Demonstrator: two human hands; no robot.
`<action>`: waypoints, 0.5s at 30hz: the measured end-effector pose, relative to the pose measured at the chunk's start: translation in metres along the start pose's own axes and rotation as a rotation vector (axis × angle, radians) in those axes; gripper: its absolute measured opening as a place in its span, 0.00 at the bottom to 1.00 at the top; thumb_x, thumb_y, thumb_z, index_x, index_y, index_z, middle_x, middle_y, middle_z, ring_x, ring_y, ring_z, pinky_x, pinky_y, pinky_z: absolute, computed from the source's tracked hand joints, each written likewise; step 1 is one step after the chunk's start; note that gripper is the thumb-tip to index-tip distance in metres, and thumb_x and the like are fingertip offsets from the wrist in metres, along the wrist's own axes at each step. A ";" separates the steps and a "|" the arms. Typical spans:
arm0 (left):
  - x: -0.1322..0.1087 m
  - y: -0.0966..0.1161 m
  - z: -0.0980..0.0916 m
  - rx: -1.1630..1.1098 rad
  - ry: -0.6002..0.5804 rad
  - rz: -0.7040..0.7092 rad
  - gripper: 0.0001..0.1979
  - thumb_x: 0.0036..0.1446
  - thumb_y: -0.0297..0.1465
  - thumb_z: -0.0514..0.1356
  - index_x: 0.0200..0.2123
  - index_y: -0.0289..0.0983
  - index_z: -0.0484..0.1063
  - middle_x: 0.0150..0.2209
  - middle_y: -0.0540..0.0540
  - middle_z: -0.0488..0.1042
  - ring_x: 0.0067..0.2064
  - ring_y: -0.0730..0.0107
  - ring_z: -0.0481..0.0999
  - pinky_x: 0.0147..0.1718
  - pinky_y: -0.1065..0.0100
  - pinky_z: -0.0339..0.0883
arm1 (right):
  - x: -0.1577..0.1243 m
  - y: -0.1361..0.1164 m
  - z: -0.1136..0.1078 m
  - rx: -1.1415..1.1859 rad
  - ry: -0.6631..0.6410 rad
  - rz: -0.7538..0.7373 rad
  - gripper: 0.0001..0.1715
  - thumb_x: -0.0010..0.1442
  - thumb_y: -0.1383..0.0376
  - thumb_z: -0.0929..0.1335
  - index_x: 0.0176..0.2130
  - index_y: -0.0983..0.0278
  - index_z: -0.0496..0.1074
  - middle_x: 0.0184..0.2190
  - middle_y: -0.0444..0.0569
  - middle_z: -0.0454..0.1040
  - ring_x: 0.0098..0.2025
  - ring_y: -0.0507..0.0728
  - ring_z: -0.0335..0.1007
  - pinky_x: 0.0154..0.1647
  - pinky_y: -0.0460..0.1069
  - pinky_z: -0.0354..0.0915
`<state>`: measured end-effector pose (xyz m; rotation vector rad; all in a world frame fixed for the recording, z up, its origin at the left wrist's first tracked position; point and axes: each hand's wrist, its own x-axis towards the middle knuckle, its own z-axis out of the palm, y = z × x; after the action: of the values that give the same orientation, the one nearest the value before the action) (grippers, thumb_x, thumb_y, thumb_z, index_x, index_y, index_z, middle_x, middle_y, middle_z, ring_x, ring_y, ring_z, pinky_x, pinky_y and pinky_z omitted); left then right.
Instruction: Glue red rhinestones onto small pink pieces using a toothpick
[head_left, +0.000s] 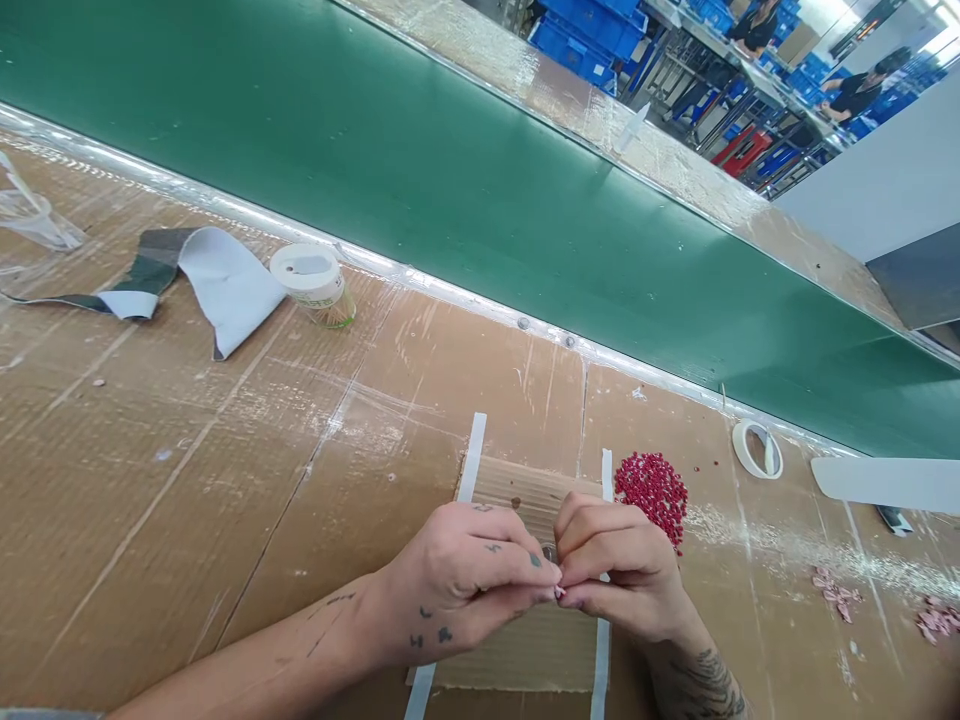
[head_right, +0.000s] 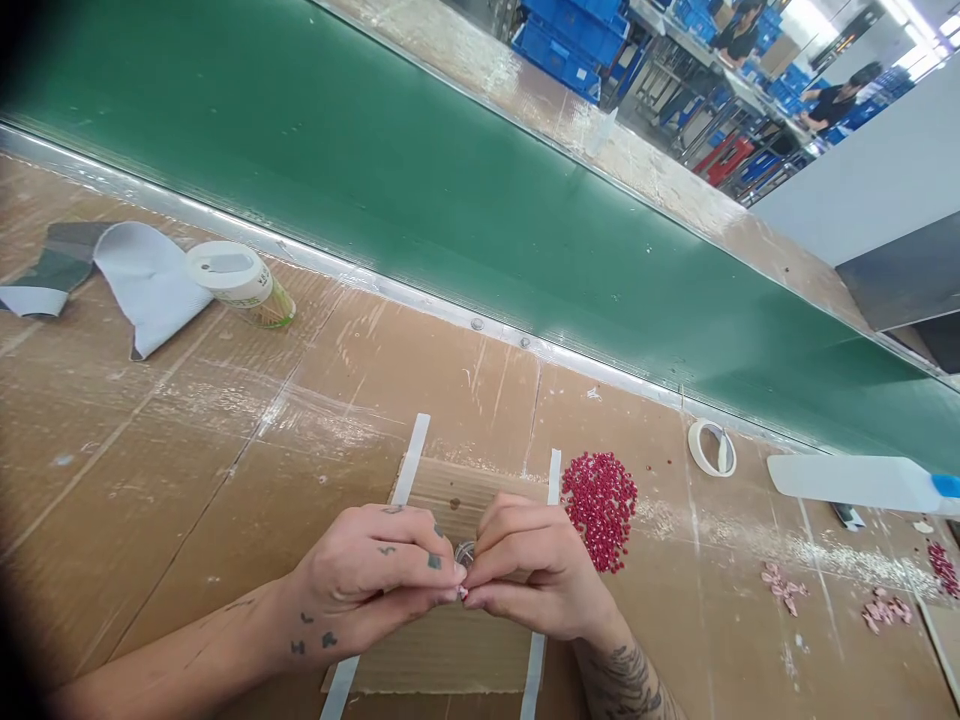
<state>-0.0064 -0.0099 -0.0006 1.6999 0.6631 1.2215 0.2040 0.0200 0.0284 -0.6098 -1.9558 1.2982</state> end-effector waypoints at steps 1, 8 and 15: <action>0.000 0.001 0.000 0.006 0.001 0.002 0.07 0.65 0.26 0.62 0.38 0.36 0.81 0.32 0.43 0.83 0.29 0.72 0.79 0.31 0.73 0.74 | 0.000 0.000 0.000 0.011 -0.008 0.003 0.06 0.66 0.63 0.72 0.39 0.62 0.80 0.27 0.47 0.77 0.31 0.53 0.71 0.33 0.49 0.70; 0.006 0.012 -0.002 0.032 -0.004 -0.025 0.08 0.64 0.24 0.62 0.34 0.33 0.82 0.31 0.41 0.83 0.29 0.71 0.80 0.31 0.74 0.76 | 0.002 -0.001 0.000 0.017 -0.022 -0.028 0.08 0.67 0.63 0.71 0.37 0.64 0.78 0.26 0.48 0.76 0.30 0.52 0.70 0.33 0.49 0.69; 0.005 0.013 0.001 0.033 0.035 0.000 0.08 0.65 0.24 0.62 0.35 0.33 0.81 0.30 0.43 0.83 0.28 0.72 0.80 0.30 0.74 0.77 | -0.001 0.002 0.002 0.051 -0.014 -0.009 0.08 0.67 0.61 0.71 0.37 0.63 0.79 0.26 0.47 0.76 0.30 0.52 0.70 0.33 0.49 0.70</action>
<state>-0.0046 -0.0114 0.0133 1.7088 0.7077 1.2493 0.2033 0.0190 0.0261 -0.5671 -1.9282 1.3462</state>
